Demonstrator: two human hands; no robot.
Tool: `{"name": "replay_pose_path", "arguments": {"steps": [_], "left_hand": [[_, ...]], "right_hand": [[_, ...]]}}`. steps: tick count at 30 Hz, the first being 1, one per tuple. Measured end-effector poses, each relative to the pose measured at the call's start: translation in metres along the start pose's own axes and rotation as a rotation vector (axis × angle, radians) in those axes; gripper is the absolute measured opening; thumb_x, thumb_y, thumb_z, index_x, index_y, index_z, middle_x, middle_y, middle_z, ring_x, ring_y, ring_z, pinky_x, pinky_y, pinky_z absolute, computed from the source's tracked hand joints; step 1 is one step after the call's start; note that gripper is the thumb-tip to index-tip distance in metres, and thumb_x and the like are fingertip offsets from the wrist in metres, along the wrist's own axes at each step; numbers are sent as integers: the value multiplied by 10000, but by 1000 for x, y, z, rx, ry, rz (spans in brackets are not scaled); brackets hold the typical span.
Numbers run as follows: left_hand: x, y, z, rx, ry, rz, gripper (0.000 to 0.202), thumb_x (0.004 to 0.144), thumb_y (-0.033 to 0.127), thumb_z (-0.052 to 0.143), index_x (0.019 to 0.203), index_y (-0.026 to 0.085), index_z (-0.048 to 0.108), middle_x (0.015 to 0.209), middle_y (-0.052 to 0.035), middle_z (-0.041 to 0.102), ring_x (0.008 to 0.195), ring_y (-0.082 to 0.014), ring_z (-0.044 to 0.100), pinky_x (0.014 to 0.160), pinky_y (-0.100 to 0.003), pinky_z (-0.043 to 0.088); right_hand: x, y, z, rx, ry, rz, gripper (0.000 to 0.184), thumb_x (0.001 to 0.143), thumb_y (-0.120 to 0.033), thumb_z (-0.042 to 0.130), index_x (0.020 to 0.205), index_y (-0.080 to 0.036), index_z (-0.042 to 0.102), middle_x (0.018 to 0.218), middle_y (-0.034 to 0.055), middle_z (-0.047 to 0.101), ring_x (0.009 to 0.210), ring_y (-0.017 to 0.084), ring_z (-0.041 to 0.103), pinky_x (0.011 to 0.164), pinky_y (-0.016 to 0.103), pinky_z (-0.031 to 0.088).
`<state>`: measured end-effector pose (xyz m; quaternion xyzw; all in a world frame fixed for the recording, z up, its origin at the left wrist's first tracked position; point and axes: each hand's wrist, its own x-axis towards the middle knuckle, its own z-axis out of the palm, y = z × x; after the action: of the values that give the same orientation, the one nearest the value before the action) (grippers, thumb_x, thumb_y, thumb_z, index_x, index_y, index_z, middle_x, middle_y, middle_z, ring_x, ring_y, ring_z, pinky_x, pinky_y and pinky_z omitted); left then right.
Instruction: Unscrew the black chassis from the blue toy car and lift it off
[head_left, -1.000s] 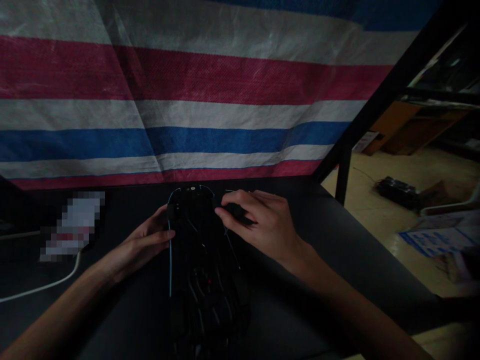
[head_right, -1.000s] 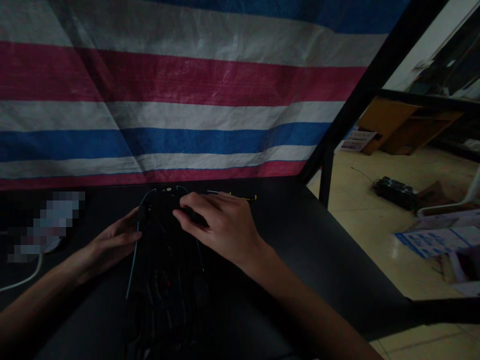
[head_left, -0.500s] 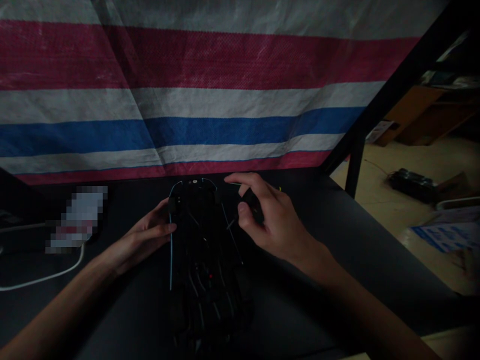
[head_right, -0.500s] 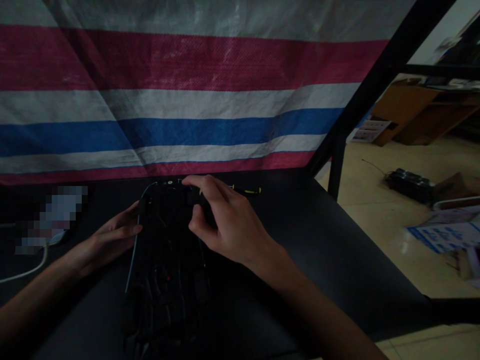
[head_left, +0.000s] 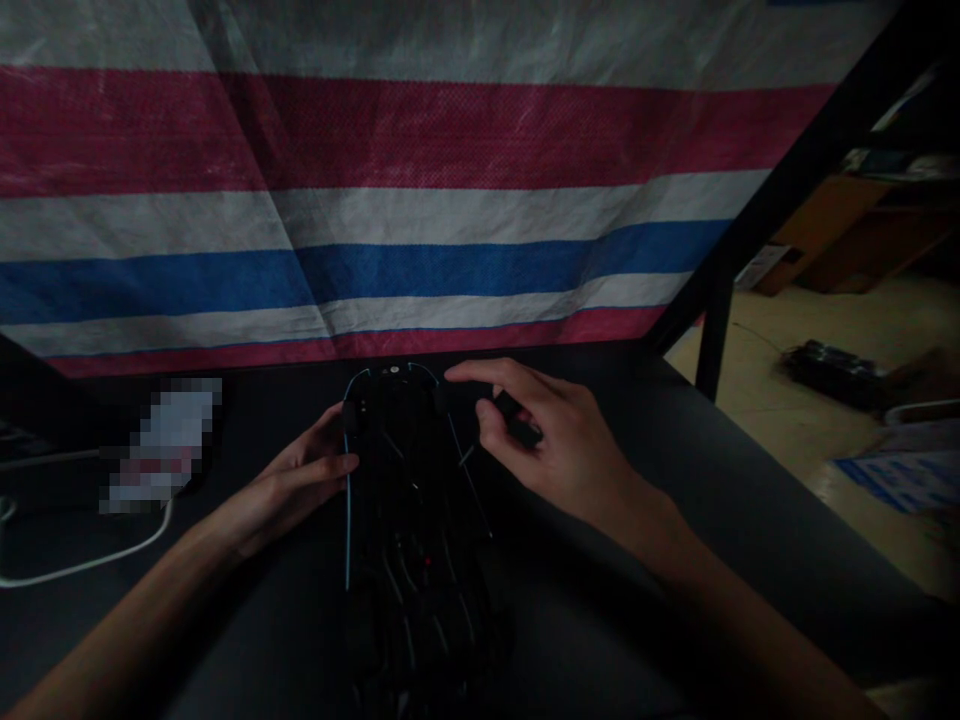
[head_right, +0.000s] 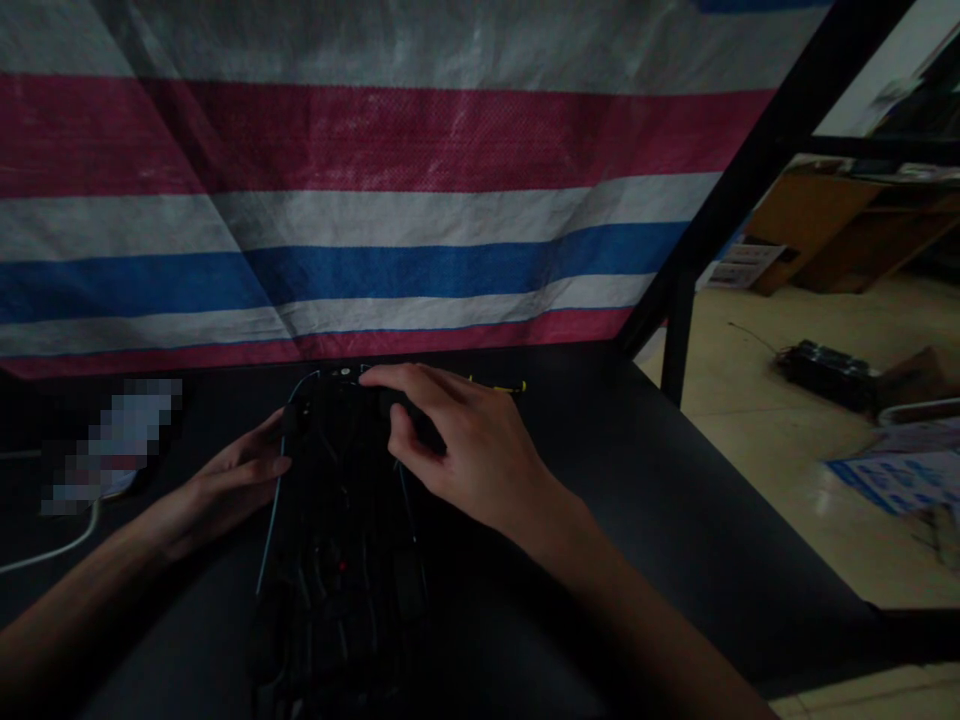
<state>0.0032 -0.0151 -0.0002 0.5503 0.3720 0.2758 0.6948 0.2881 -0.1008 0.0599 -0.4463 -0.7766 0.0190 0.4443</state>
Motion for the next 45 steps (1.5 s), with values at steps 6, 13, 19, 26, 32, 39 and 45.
{"name": "replay_pose_path", "arguments": {"steps": [6,13,19,26,32,39,45], "left_hand": [[-1,2,1,-1,6,-25,711,869,323,724,1516,397,439,1599,-22,490,1503,-360,406,1189,-508,438],[-1,4,3,27,-27,9,675,875,334,715,1503,388,472,1602,-23,480,1488,-366,423,1187,-501,443],[0,4,3,-8,-12,-11,687,844,338,756,1478,388,496,1580,-29,511,1451,-373,474,1178,-504,453],[-1,4,3,1,-29,-7,712,873,335,711,1528,374,433,1577,-46,519,1492,-365,423,1192,-512,435],[-1,0,0,19,-17,-3,776,859,362,723,1558,401,388,1628,-26,458,1515,-366,386,1211,-529,407],[0,-1,0,10,-16,-11,792,843,379,752,1551,406,398,1600,-33,495,1535,-373,345,1226,-535,380],[0,-1,1,29,-37,10,769,862,403,718,1558,384,392,1545,-65,554,1482,-374,437,1208,-527,406]], "right_hand": [[-4,-3,2,-76,68,-7,236,1000,-214,575,1201,-280,678,1058,-49,800,680,105,694,710,267,555],[0,-5,-1,-89,-21,-58,327,939,-119,528,1236,-233,600,1126,16,771,897,171,712,839,343,552],[-3,-7,3,-73,9,-45,172,1007,-220,588,1153,-291,645,1102,-63,798,791,122,742,773,305,560],[0,-5,-2,-132,-61,-57,300,951,-144,507,1237,-226,542,1136,66,734,986,220,686,879,395,533],[7,-4,-6,-91,-142,21,204,972,-155,572,1136,-275,574,1073,-11,747,899,164,695,793,290,546],[5,-13,-10,-199,-128,88,73,956,-239,680,1017,-254,643,806,-76,748,501,73,595,509,225,391],[4,-19,-13,-372,-130,82,167,1020,-384,586,1039,-248,680,710,-35,726,559,148,640,570,294,417]]}}
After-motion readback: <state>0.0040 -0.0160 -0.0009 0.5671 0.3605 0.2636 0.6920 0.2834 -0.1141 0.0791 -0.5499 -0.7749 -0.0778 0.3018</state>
